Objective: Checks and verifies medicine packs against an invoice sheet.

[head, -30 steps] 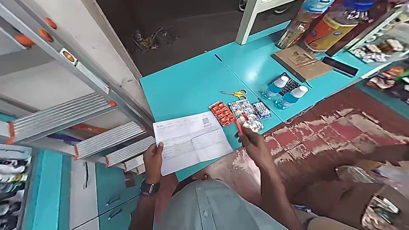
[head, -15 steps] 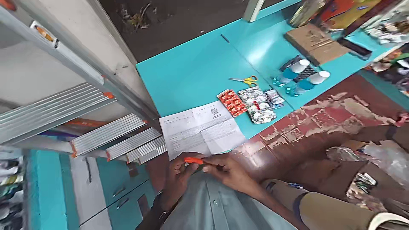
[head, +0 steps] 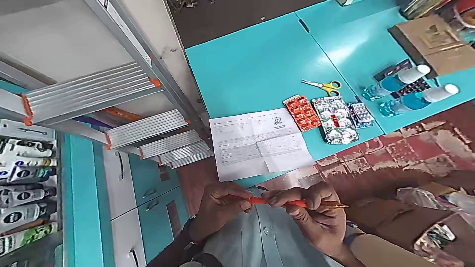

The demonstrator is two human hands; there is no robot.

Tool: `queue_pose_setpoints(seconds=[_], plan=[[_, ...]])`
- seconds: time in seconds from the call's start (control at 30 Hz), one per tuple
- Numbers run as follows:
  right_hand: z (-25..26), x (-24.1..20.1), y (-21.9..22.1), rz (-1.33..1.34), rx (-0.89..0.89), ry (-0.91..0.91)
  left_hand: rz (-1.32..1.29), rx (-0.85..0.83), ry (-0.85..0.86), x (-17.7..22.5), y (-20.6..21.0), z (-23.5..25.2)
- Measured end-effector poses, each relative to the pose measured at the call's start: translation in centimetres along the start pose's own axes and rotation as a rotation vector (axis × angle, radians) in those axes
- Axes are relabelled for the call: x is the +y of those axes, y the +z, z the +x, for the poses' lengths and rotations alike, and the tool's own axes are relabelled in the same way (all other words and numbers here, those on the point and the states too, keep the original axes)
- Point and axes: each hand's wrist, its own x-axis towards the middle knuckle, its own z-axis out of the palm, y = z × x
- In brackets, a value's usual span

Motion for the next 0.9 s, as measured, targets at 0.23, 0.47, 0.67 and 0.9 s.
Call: queue_pose_setpoints(seconds=[0.23,0.47,0.67,0.9], plan=[[0.1,1.1,0.0,-0.076,-0.056,0.025,0.011,0.004,-0.027,-0.3,0.4,0.3],[0.8,2.7,-1.4,-0.35,0.162,0.011,0.044,0.198,0.06,-0.7,1.7,2.5],[0.0,3.3,-3.9,-1.005,0.092,-0.156,0.188,-0.097,0.045,-1.4,2.3,2.6],[1.2,2.3,-7.5,-0.433,0.4,0.078,0.995,-0.066,0.166,-2.0,0.2,4.9]])
